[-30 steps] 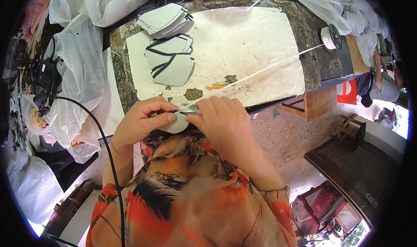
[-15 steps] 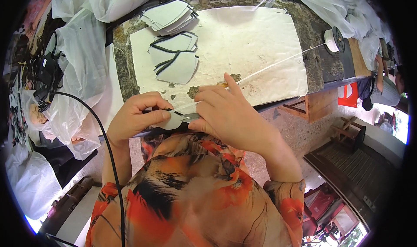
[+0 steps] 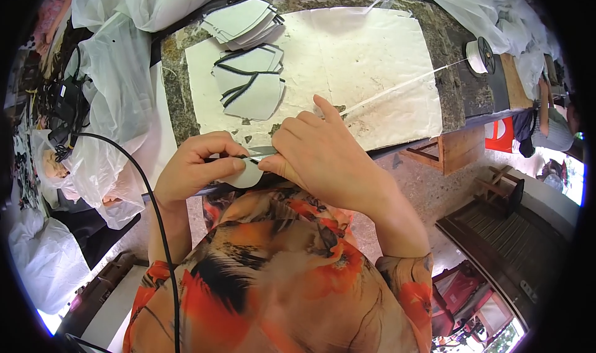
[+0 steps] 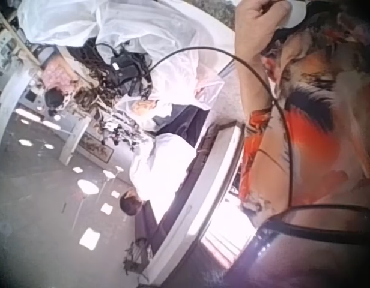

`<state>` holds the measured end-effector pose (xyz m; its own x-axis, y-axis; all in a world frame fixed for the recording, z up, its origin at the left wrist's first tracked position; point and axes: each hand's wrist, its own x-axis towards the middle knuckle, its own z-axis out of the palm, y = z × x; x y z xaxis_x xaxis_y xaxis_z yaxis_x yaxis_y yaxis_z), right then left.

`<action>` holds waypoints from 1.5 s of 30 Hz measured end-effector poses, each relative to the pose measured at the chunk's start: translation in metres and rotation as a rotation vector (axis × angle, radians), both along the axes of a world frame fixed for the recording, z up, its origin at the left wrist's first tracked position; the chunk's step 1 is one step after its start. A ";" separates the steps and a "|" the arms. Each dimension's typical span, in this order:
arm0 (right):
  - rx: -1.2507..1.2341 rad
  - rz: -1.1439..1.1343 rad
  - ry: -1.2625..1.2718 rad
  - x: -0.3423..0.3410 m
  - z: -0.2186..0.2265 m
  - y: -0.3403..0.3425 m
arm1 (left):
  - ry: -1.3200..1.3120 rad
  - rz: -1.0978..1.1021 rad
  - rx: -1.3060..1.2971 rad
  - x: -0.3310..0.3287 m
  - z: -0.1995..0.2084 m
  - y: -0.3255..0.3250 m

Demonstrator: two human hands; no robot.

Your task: The person trims excess material and threads from shoe upper components using snips.

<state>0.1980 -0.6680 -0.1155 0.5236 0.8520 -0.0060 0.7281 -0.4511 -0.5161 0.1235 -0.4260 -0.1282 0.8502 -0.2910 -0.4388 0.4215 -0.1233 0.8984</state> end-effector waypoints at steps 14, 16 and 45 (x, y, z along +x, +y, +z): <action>0.197 0.022 0.311 0.019 0.011 -0.001 | 0.023 0.049 0.003 -0.010 -0.005 -0.006; 0.184 0.046 0.294 0.018 0.015 -0.003 | 0.038 0.023 0.028 -0.007 -0.003 -0.008; -0.201 0.267 0.311 0.030 -0.001 0.017 | -0.088 -0.024 0.060 -0.014 -0.001 0.015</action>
